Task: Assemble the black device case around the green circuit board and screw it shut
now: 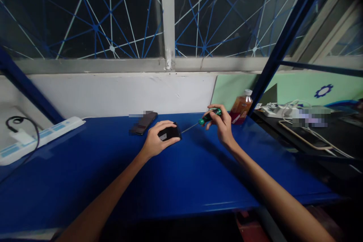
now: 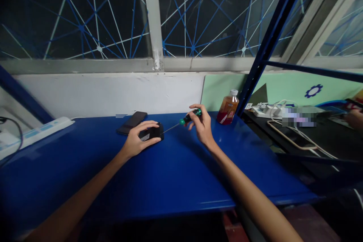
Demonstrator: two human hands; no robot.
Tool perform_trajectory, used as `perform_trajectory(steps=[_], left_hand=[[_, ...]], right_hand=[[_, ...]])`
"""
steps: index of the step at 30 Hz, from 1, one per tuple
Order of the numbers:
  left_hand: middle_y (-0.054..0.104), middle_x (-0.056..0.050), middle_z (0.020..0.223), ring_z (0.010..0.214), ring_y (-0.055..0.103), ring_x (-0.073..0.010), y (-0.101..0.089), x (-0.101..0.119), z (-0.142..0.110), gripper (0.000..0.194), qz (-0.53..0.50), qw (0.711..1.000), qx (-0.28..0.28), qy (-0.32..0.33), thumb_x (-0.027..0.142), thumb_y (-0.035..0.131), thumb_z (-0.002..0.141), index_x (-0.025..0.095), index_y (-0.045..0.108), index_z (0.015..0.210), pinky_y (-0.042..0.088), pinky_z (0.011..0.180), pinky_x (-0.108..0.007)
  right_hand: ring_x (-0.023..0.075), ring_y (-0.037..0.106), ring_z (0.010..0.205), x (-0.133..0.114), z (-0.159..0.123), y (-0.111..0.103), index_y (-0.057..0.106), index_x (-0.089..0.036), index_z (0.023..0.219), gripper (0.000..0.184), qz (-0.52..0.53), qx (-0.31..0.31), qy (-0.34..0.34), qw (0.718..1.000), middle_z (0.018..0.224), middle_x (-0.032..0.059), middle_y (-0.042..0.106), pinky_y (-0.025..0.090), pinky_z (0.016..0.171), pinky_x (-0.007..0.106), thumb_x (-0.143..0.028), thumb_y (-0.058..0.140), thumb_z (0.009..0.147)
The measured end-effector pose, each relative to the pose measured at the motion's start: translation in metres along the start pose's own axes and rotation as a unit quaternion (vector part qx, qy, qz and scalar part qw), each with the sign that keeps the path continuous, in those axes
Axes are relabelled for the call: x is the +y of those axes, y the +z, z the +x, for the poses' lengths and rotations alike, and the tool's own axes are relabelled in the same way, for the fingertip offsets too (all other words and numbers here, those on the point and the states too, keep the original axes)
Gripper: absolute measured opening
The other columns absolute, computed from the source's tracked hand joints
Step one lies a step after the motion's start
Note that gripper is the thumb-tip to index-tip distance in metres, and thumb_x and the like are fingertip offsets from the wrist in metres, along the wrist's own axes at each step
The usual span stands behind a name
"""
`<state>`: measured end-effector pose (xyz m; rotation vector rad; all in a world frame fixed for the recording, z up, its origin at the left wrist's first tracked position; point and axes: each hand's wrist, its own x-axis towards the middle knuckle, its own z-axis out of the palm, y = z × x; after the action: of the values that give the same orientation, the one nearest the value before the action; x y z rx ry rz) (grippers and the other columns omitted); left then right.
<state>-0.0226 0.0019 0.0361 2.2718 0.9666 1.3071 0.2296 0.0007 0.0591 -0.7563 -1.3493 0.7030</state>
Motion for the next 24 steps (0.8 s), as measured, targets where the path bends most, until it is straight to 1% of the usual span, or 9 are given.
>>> perform_trajectory(steps=[2, 7, 10, 15, 16, 18, 21, 23, 24], left_hand=[[0.066, -0.011, 0.114, 0.11, 0.06, -0.0267, 0.001, 0.0, 0.0, 0.036, 0.001, 1.0, -0.001, 0.0, 0.036, 0.077, 0.073, 0.02, 0.068, 0.104, 0.044, 0.101, -0.047], [0.066, -0.011, 0.115, 0.11, 0.06, -0.0274, 0.002, 0.0, 0.0, 0.037, -0.002, 1.0, -0.008, -0.001, 0.037, 0.077, 0.073, 0.021, 0.067, 0.105, 0.046, 0.099, -0.047], [0.066, -0.011, 0.115, 0.11, 0.06, -0.0278, 0.001, 0.001, 0.0, 0.038, 0.0, 1.0, -0.004, -0.003, 0.037, 0.077, 0.072, 0.021, 0.067, 0.106, 0.046, 0.099, -0.046], [0.066, -0.011, 0.114, 0.11, 0.06, -0.0276, 0.001, 0.003, 0.0, 0.038, 0.0, 1.0, -0.004, -0.009, 0.037, 0.077, 0.072, 0.02, 0.068, 0.105, 0.046, 0.099, -0.045], [0.066, -0.011, 0.114, 0.11, 0.06, -0.0275, 0.001, 0.003, 0.0, 0.038, 0.0, 1.0, -0.003, -0.009, 0.037, 0.077, 0.072, 0.02, 0.067, 0.105, 0.046, 0.099, -0.045], [0.066, -0.011, 0.114, 0.109, 0.06, -0.0272, 0.002, 0.003, 0.0, 0.038, -0.001, 1.0, -0.002, -0.009, 0.037, 0.078, 0.072, 0.02, 0.067, 0.105, 0.046, 0.098, -0.045], [0.067, -0.011, 0.112, 0.108, 0.061, -0.027, 0.002, 0.003, 0.001, 0.038, -0.001, 1.0, 0.001, -0.007, 0.036, 0.078, 0.071, 0.02, 0.068, 0.103, 0.046, 0.098, -0.045], [0.067, -0.011, 0.112, 0.107, 0.061, -0.0269, 0.002, 0.002, 0.0, 0.037, -0.003, 1.0, 0.002, -0.006, 0.036, 0.079, 0.07, 0.019, 0.068, 0.101, 0.046, 0.097, -0.046], [0.067, -0.011, 0.111, 0.107, 0.061, -0.0269, 0.003, 0.002, 0.0, 0.037, -0.003, 1.0, 0.002, -0.006, 0.036, 0.079, 0.07, 0.019, 0.068, 0.101, 0.047, 0.097, -0.046]], right_hand=[[0.0123, 0.062, 0.05, -0.001, 0.0, 0.0, 0.052, -0.02, 0.102, 0.026, 0.009, 0.0, -0.008, 1.0, 0.078, 0.0008, 0.064, 0.047, 0.041, 0.023, -0.036, 0.06, 0.084], [0.0119, 0.056, 0.039, -0.006, -0.004, 0.004, 0.055, -0.02, 0.098, 0.025, -0.052, 0.044, -0.022, 0.997, 0.055, -0.0056, 0.056, 0.047, 0.041, 0.024, -0.036, 0.066, 0.081], [0.0122, 0.056, 0.039, -0.006, -0.004, 0.003, 0.056, -0.02, 0.093, 0.025, -0.088, 0.063, -0.02, 0.994, 0.053, -0.0056, 0.055, 0.047, 0.042, 0.024, -0.038, 0.068, 0.081], [0.014, 0.063, 0.049, -0.003, -0.001, -0.002, 0.053, -0.02, 0.103, 0.024, -0.016, 0.0, -0.012, 1.0, 0.069, -0.0013, 0.063, 0.051, 0.048, 0.027, -0.038, 0.058, 0.088], [0.0139, 0.063, 0.049, -0.004, 0.0, -0.002, 0.053, -0.02, 0.102, 0.023, -0.004, -0.006, -0.013, 1.0, 0.07, -0.0011, 0.063, 0.051, 0.048, 0.027, -0.037, 0.058, 0.087], [0.0135, 0.061, 0.045, -0.005, 0.0, -0.002, 0.054, -0.02, 0.099, 0.022, -0.012, 0.003, -0.016, 1.0, 0.063, -0.0029, 0.061, 0.05, 0.047, 0.027, -0.036, 0.061, 0.085], [0.0115, 0.054, 0.035, -0.009, 0.0, -0.001, 0.058, -0.019, 0.092, 0.022, -0.071, 0.033, -0.007, 0.997, 0.048, -0.0065, 0.053, 0.043, 0.038, 0.023, -0.036, 0.067, 0.082], [0.0098, 0.049, 0.031, -0.011, -0.001, -0.001, 0.059, -0.019, 0.088, 0.022, -0.097, 0.037, -0.001, 0.995, 0.045, -0.0075, 0.049, 0.037, 0.033, 0.021, -0.037, 0.069, 0.08], [0.0096, 0.048, 0.031, -0.013, -0.001, -0.002, 0.059, -0.019, 0.089, 0.022, -0.098, 0.031, 0.001, 0.995, 0.044, -0.008, 0.048, 0.038, 0.033, 0.022, -0.038, 0.068, 0.082]])
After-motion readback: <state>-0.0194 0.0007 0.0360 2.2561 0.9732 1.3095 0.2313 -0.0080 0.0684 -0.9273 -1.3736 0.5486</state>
